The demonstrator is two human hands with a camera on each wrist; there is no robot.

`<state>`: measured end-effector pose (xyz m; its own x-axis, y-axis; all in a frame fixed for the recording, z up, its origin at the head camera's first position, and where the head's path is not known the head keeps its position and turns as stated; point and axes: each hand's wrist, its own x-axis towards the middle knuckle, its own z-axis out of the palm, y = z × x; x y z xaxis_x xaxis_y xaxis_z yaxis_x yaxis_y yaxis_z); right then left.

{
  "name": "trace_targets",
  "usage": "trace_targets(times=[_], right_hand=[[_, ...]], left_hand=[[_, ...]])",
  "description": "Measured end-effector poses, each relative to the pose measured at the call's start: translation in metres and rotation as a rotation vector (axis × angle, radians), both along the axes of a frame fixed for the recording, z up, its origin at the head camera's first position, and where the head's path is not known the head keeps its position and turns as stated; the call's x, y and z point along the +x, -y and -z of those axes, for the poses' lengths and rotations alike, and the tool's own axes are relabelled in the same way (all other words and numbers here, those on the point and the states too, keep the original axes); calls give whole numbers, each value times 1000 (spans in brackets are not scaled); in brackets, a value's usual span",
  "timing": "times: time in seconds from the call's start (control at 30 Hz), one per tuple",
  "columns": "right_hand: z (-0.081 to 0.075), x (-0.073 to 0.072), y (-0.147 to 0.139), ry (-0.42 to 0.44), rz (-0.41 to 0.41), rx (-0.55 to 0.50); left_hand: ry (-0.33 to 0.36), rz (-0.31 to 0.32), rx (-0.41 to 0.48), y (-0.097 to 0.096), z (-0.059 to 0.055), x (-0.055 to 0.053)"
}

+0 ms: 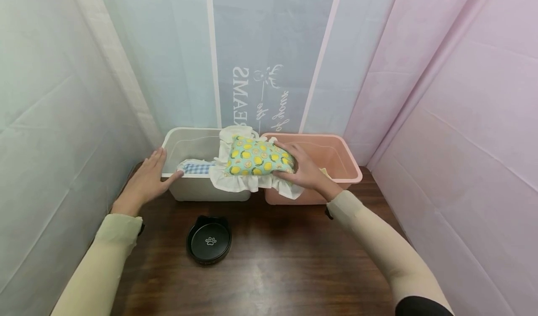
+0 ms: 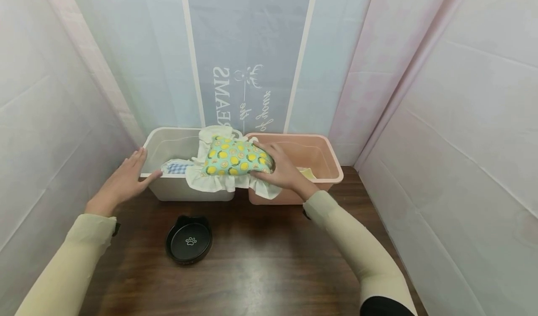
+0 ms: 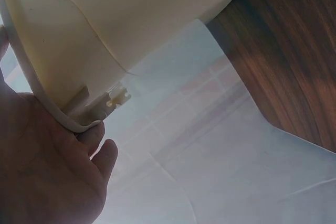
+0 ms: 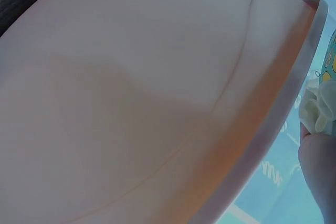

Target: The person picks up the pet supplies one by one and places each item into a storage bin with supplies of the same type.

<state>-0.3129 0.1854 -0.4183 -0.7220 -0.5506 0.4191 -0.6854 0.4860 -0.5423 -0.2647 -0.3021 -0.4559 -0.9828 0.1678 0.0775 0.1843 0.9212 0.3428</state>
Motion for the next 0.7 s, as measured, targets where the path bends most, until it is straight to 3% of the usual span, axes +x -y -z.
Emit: trace_targets(times=[0.47,0.7], right_hand=[[-13,-18,23,73,-31,5],[-11,-25,32,64,-40,-10]], left_hand=[[-7,-7,11,-4,-2,1],[-8,-1,16,-5,-3,1]])
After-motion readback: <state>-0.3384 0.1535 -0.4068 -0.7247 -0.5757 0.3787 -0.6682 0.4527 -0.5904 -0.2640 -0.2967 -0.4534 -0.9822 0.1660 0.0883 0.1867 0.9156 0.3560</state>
